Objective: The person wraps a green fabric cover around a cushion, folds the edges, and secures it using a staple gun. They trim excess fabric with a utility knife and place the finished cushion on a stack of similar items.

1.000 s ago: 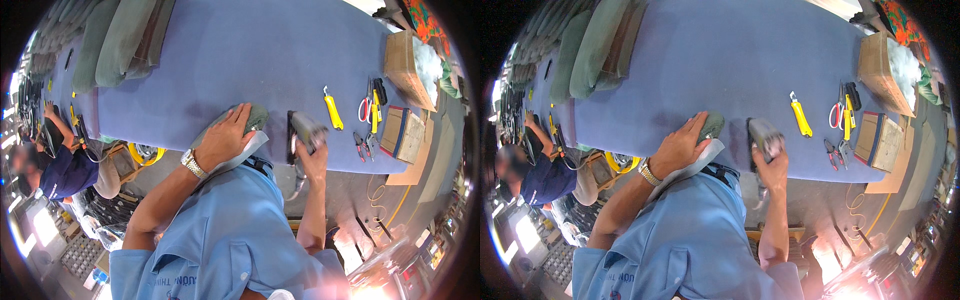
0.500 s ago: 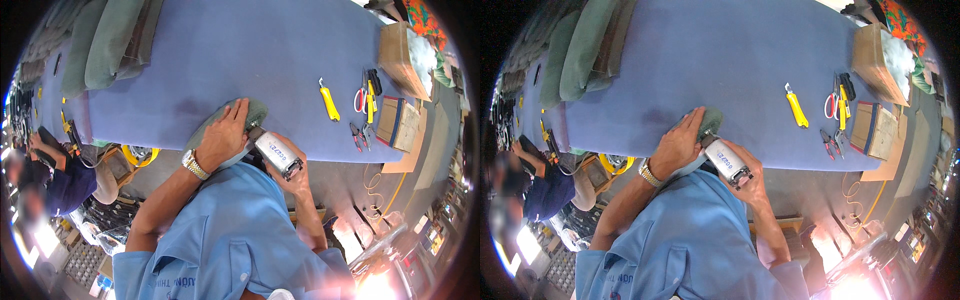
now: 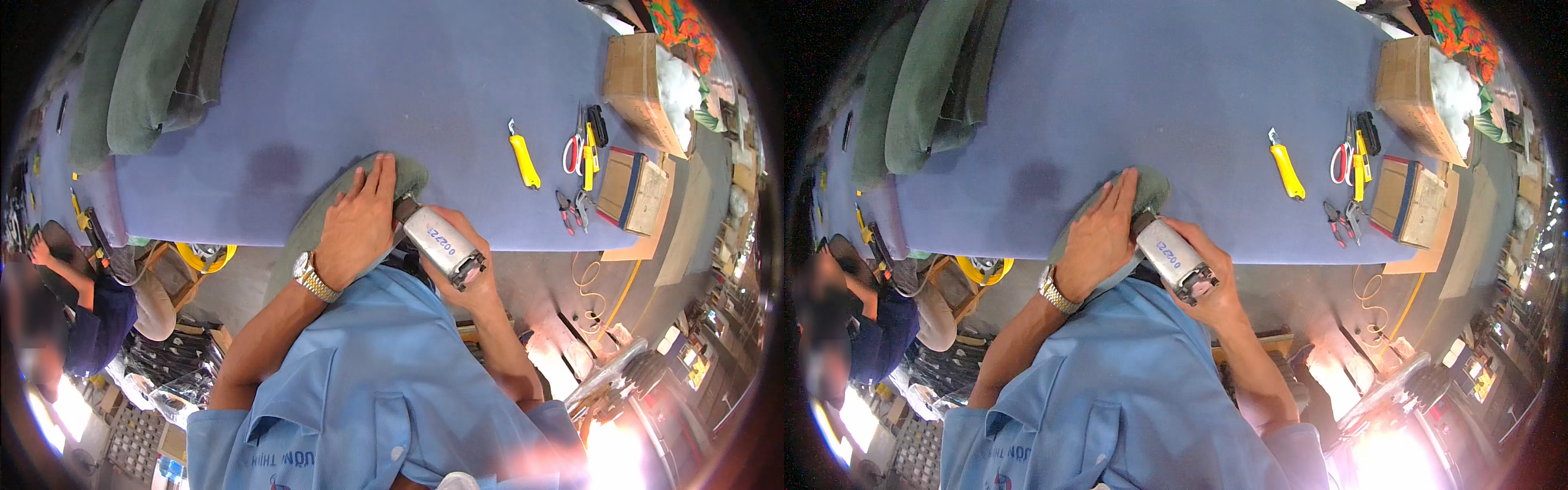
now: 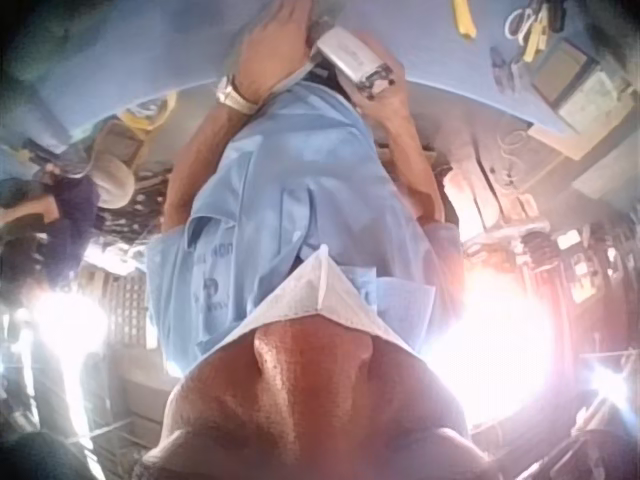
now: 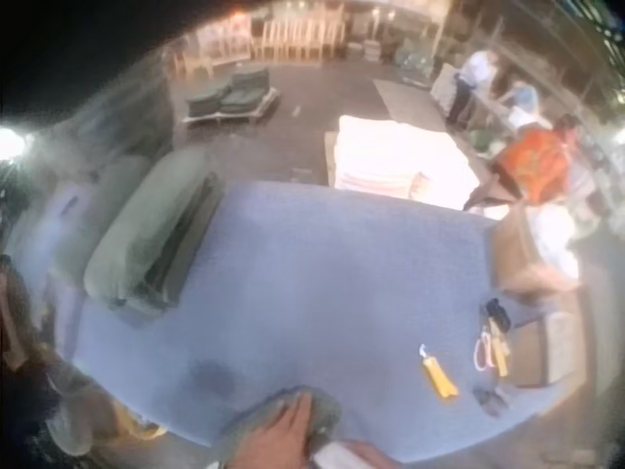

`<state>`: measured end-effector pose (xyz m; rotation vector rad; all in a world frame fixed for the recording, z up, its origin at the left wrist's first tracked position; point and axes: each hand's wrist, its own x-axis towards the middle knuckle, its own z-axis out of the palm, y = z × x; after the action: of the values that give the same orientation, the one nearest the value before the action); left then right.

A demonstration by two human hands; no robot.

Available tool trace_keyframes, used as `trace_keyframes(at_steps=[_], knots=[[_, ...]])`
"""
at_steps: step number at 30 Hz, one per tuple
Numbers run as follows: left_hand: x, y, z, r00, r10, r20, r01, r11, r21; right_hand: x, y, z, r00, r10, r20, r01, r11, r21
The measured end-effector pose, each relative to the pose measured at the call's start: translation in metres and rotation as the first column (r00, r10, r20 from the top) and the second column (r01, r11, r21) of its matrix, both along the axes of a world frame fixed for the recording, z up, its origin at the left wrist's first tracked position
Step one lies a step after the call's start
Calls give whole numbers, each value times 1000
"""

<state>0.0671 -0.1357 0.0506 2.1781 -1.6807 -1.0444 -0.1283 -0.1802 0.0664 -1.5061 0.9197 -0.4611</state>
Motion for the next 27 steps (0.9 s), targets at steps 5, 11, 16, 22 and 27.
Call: trace_keyframes(at_steps=[5, 11, 16, 22, 27], knots=[[6, -2, 0, 999, -18, -34, 18, 1000, 6, 8, 6, -7, 999, -35, -16, 35, 999, -40], [70, 0, -33, 605, 17, -796, 71, 995, 75, 3, 13, -8, 999, -35, -35, 31, 995, -97], [61, 14, -37, 796, -18, -605, 116, 986, 123, 4, 19, -16, 995, -89, 34, 93, 986, -138], [27, 26, -27, 951, -84, -297, 55, 993, -105, -6, 24, -23, 996, -88, 34, 93, 979, -181], [11, 30, -11, 996, -64, -65, 62, 997, -37, -9, 28, -21, 994, -107, 0, 106, 988, -112]])
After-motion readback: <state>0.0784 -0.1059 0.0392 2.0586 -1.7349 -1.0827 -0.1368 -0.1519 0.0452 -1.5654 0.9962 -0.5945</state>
